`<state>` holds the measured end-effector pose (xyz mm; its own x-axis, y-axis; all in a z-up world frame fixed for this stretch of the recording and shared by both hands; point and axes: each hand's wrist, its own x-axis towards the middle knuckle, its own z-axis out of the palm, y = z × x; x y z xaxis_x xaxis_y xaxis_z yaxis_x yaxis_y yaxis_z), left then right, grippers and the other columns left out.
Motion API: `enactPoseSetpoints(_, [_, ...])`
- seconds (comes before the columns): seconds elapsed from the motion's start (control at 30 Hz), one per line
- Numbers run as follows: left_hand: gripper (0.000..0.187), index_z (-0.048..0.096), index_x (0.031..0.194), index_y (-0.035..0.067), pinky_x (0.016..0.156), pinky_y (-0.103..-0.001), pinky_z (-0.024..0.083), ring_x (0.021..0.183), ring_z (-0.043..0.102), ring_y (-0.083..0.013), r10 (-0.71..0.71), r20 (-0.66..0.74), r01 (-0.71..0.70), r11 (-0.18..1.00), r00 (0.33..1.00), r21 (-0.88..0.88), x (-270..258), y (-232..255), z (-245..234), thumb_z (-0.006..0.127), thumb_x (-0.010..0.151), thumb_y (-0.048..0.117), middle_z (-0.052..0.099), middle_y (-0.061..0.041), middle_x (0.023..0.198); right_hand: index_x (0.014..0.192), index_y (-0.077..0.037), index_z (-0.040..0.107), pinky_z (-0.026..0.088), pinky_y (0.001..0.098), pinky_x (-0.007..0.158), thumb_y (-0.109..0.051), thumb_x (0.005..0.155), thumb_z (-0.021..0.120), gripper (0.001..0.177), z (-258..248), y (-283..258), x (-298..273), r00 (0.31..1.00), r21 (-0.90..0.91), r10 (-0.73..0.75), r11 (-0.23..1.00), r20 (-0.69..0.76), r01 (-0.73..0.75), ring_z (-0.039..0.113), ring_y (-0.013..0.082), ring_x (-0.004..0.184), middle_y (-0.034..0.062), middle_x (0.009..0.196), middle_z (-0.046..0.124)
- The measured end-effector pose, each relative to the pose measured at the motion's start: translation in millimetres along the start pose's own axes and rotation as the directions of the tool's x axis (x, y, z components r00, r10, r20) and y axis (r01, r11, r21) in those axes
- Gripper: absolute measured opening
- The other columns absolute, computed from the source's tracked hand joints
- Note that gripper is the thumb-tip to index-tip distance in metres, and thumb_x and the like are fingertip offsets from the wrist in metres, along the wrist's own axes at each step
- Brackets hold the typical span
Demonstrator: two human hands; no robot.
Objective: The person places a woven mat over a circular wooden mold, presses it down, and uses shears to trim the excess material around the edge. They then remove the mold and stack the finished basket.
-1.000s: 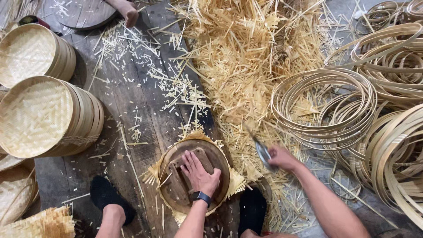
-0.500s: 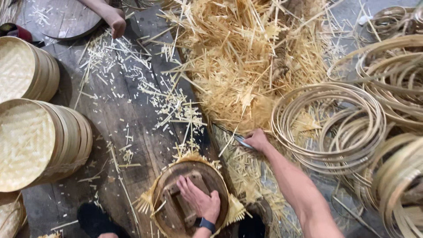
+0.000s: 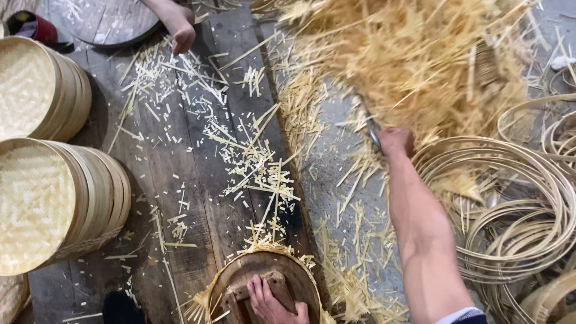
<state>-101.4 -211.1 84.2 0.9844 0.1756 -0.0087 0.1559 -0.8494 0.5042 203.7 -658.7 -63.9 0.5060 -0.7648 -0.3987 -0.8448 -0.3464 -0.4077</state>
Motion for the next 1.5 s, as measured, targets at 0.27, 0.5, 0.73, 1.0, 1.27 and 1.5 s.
enactPoseSetpoints(0.27, [0.100,0.029,0.148,-0.006,0.119,-0.067,0.010,0.154,0.011,-0.0426,-0.015,0.099,0.019,0.999,0.995,-0.035,1.4,2.6,-6.1,0.074,0.064,0.025,0.024,-0.023,0.162,0.087,-0.003,0.069,0.043,0.0244,0.038,-0.027,0.075,0.076,0.028,-6.0,36.3,-114.6,0.606,0.587,-0.017,0.268,0.795,-0.764,0.055,0.0126,0.045,0.0046,0.060,0.062])
enactPoseSetpoints(0.5, [0.102,0.027,0.154,0.001,0.123,-0.061,0.008,0.158,0.007,-0.0363,-0.073,0.202,0.075,0.997,0.977,-0.001,1.9,-9.4,1.2,0.073,0.066,0.023,0.018,-0.016,0.167,0.087,-0.003,0.070,0.052,0.0375,0.057,-0.051,0.072,0.086,0.053,-124.3,116.7,-320.5,0.824,0.178,-0.282,0.959,0.491,0.222,0.065,0.0212,0.062,0.0082,0.071,0.067])
enactPoseSetpoints(0.73, [0.102,0.022,0.159,0.007,0.122,-0.061,0.016,0.154,0.011,-0.0452,0.204,0.312,-0.198,0.979,0.928,-0.051,-26.4,-30.8,-31.5,0.079,0.076,0.027,0.007,-0.023,0.168,0.112,-0.005,0.071,0.053,0.0464,0.092,-0.061,0.078,0.072,0.066,-142.5,195.9,-460.1,0.793,-0.151,-0.395,0.847,0.463,0.510,0.065,0.0379,0.104,0.0222,0.111,0.067])
enactPoseSetpoints(1.0, [0.101,0.024,0.161,0.017,0.121,-0.064,0.017,0.154,0.016,-0.0442,0.158,0.229,-0.129,0.982,0.960,-0.135,-42.2,-31.2,-33.9,0.080,0.078,0.029,0.003,-0.024,0.169,0.113,0.003,0.063,0.052,0.0508,0.091,-0.053,0.078,0.072,0.066,-48.7,172.0,-483.0,0.786,-0.289,-0.526,0.736,0.325,0.612,0.061,0.0424,0.109,0.0240,0.116,0.064])
enactPoseSetpoints(1.27, [0.100,0.024,0.160,0.015,0.122,-0.065,0.011,0.155,0.015,-0.0428,0.158,0.237,-0.127,0.982,0.959,-0.138,-41.4,-33.2,-30.3,0.073,0.074,0.024,0.004,-0.025,0.169,0.101,-0.003,0.064,0.060,0.0473,0.069,-0.050,0.090,0.065,0.048,-34.5,184.1,-442.1,0.736,-0.372,-0.570,0.636,0.365,0.676,0.072,0.0316,0.082,0.0181,0.101,0.068])
enactPoseSetpoints(1.5, [0.101,0.022,0.160,0.012,0.122,-0.065,0.009,0.156,0.012,-0.0440,0.166,0.239,-0.131,0.979,0.957,-0.156,-37.5,-29.4,-32.6,0.073,0.074,0.021,0.005,-0.025,0.169,0.093,-0.004,0.065,0.058,0.0412,0.056,-0.044,0.090,0.063,0.040,-12.0,154.7,-421.1,0.602,-0.427,-0.748,0.464,0.280,0.776,0.064,0.0225,0.065,0.0140,0.090,0.064])
